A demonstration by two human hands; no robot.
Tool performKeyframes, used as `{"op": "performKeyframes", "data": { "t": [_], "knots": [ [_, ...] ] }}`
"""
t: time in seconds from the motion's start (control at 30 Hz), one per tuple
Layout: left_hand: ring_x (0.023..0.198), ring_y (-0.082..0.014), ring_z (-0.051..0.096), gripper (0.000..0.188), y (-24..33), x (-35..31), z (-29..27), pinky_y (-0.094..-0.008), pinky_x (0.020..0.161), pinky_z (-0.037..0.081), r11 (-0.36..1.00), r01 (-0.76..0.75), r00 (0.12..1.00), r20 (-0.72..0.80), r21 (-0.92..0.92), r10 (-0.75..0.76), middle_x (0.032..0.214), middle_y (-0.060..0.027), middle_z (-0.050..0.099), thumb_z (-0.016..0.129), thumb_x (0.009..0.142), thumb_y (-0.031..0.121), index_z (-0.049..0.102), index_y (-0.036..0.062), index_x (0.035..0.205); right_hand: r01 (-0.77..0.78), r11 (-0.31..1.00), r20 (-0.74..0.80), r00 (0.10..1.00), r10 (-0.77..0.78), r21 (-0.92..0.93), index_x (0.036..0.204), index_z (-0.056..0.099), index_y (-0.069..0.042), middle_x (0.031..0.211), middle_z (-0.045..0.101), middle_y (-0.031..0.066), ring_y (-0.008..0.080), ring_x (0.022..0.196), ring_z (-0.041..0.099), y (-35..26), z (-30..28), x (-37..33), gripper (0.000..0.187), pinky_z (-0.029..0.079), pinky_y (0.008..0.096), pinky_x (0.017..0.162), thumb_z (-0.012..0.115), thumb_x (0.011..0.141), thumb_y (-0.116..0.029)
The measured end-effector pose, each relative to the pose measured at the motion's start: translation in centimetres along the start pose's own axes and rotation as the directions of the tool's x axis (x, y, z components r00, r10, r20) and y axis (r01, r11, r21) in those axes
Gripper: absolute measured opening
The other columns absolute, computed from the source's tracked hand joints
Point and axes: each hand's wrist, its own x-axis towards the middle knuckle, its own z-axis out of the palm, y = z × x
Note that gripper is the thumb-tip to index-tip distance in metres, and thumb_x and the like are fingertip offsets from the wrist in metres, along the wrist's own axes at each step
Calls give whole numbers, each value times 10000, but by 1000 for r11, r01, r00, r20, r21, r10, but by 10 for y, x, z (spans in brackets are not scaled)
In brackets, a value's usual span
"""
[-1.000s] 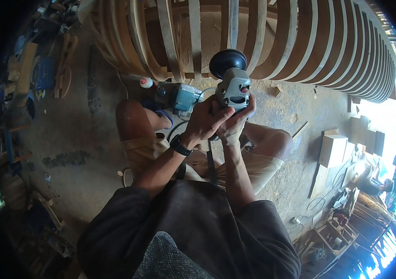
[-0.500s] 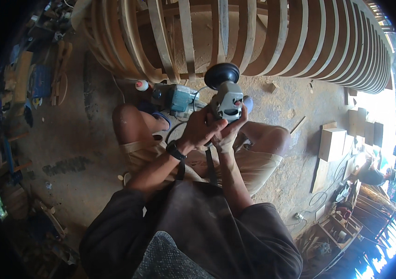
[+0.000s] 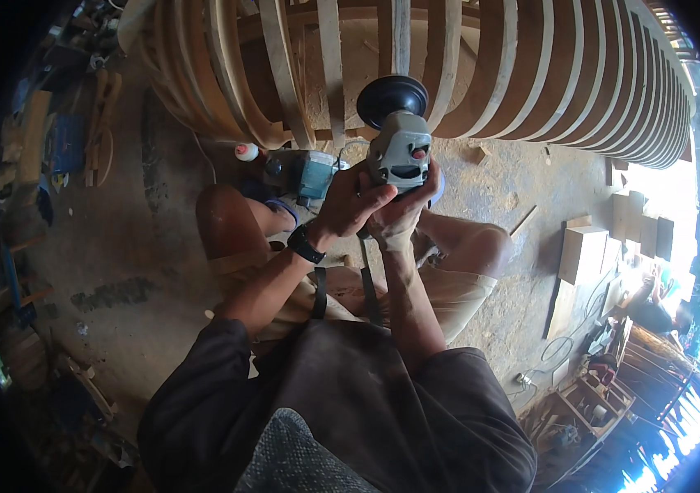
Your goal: The person uses an angle grinder with a sanding disc to smooth the wooden ribs of a large curved structure.
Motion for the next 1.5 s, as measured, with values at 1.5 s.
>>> {"op": "performKeyframes", "data": {
  "t": [1.5],
  "knots": [
    [669,-106,626,574,91,75,29,-305,621,481,992,-63,974,-223,-106,38,675,-94,678,659,953,514,704,-56,893,-18,996,235,971,39,-92,1456,267,-60,1250,568,237,365,1161,611,-100,-31,151,880,489,455,963,833,834,-319]
  ]
}}
